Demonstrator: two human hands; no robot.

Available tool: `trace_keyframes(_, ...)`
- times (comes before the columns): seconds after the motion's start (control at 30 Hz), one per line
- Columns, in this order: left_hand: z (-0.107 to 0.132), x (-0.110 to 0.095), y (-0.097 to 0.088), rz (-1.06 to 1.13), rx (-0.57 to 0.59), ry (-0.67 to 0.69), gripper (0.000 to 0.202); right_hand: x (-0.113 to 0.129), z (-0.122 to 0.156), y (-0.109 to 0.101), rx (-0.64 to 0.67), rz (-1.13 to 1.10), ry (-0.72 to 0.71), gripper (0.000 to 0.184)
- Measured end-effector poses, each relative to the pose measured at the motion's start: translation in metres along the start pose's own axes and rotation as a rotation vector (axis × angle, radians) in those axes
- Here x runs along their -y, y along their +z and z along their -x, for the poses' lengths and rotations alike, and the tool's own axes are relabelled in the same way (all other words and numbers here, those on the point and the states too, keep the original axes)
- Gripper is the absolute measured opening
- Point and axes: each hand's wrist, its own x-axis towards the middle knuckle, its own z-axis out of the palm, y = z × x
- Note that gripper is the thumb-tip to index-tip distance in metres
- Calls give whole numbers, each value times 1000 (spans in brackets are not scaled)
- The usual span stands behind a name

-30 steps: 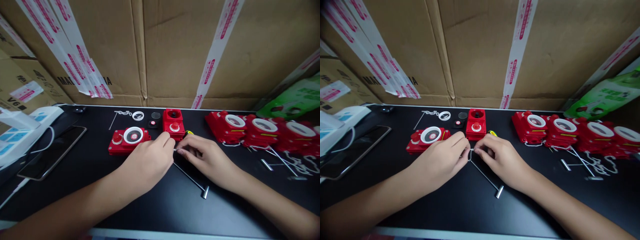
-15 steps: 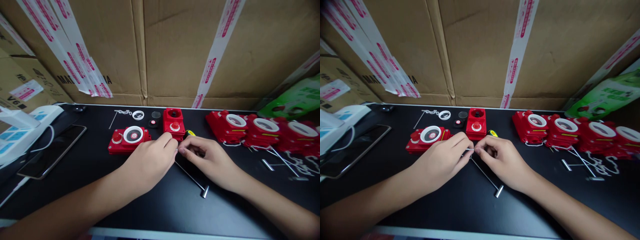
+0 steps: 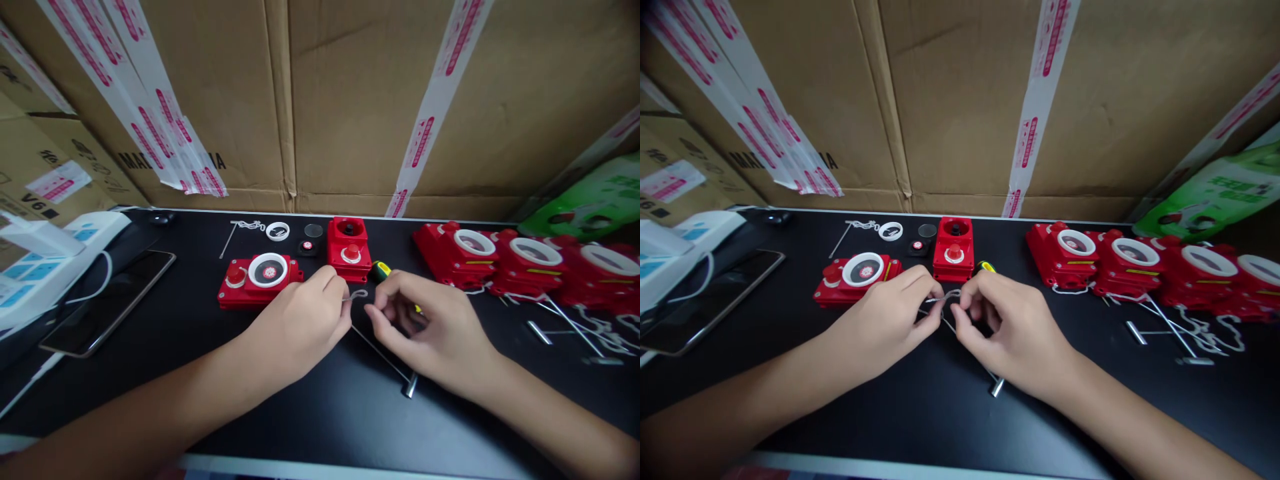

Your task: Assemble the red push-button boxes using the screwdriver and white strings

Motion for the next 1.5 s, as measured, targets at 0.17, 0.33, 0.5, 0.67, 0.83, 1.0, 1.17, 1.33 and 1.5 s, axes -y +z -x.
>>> trace_keyframes(0.17, 0, 4, 1, -4, -10, 29, 11, -2, -2, 5, 92, -52, 1, 10)
trace_keyframes(0.33, 4, 6, 6, 10, -18, 50, 17, -6, -4, 7, 92, -49, 16, 10)
trace_keyframes(0.5, 7, 5, 8, 38, 11, 22, 16, -8, -4, 7, 80, -39, 9, 8)
trace_keyframes(0.67, 6, 1, 5, 79, 20, -1, 16, -9, -4, 9, 56, -21, 8, 6)
trace_keyframes(0.83, 4, -4, 1, 114, 11, -20, 16, -8, -4, 11, 65, -13, 9, 7)
trace_keyframes(1.0, 3, -6, 0, 105, 31, -52, 15, -8, -3, 11, 66, -16, 10, 8)
trace_keyframes(1.17, 2, -9, 1, 57, 83, -19, 13, -8, -3, 13, 46, 16, 6, 8)
trace_keyframes(1.33, 4, -10, 6, 10, 130, -9, 16, -7, -4, 15, 39, 43, -3, 9)
trace_keyframes(1.5, 7, -10, 5, -35, 38, 45, 11, -5, -5, 13, 48, 53, 17, 8)
